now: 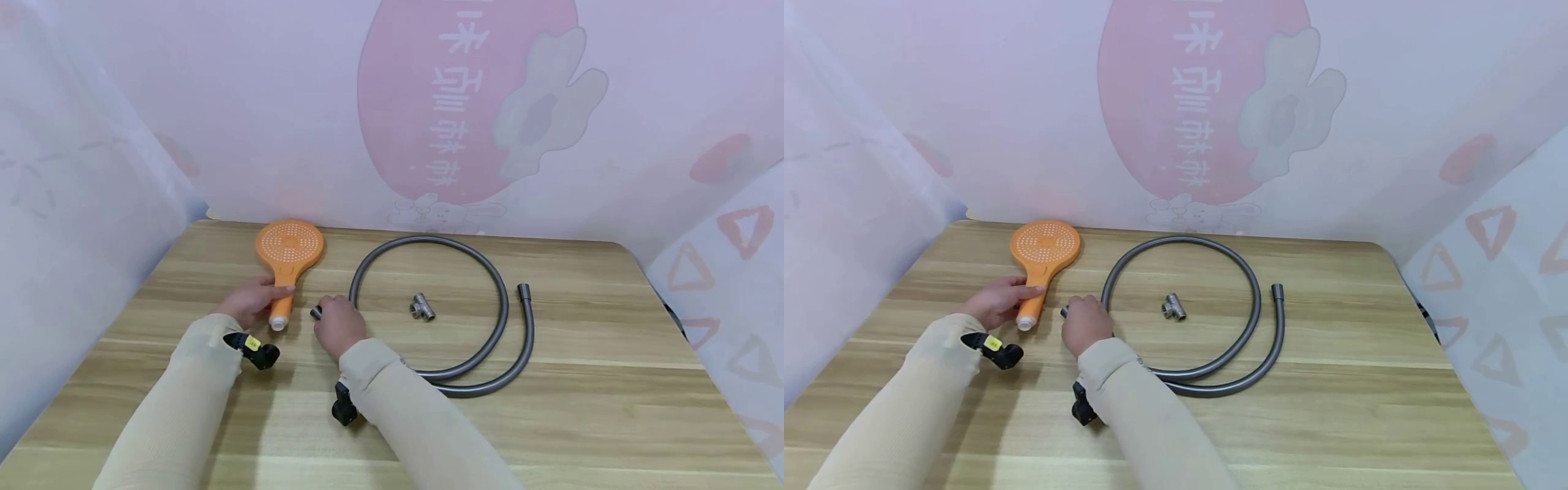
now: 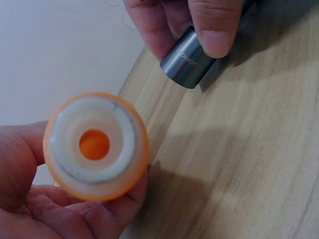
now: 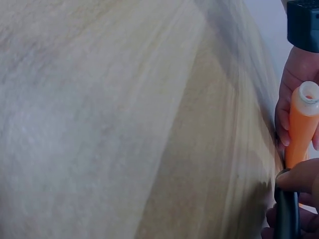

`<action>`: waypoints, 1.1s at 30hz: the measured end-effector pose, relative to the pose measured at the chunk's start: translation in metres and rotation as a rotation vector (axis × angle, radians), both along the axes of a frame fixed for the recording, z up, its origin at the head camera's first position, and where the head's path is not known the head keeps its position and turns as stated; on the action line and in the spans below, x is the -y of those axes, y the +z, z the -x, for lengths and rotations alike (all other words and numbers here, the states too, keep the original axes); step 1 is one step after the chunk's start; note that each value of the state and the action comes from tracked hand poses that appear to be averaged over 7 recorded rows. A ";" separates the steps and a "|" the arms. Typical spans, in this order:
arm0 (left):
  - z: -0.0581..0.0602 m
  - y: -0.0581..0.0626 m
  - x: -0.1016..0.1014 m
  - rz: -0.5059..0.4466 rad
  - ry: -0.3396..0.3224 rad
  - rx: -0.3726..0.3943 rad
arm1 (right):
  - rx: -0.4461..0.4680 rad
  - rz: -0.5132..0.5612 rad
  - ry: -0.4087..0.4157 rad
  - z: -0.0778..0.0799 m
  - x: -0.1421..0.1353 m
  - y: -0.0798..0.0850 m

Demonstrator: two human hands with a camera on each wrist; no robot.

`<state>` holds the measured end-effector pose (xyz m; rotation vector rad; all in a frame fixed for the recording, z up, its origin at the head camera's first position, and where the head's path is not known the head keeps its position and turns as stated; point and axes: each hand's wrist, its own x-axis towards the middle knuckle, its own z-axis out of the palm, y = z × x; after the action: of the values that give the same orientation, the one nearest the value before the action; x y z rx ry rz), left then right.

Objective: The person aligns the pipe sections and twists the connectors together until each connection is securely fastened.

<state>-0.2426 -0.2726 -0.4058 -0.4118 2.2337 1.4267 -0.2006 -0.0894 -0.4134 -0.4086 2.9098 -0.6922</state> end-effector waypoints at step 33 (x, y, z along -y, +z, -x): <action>-0.011 0.011 -0.010 -0.061 0.145 -0.091 | 0.079 0.313 -0.014 -0.001 -0.024 0.019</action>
<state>-0.2316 -0.2623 -0.3949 -0.5071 2.2642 1.6138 -0.1998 -0.0657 -0.3946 -0.3818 2.7358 -1.1440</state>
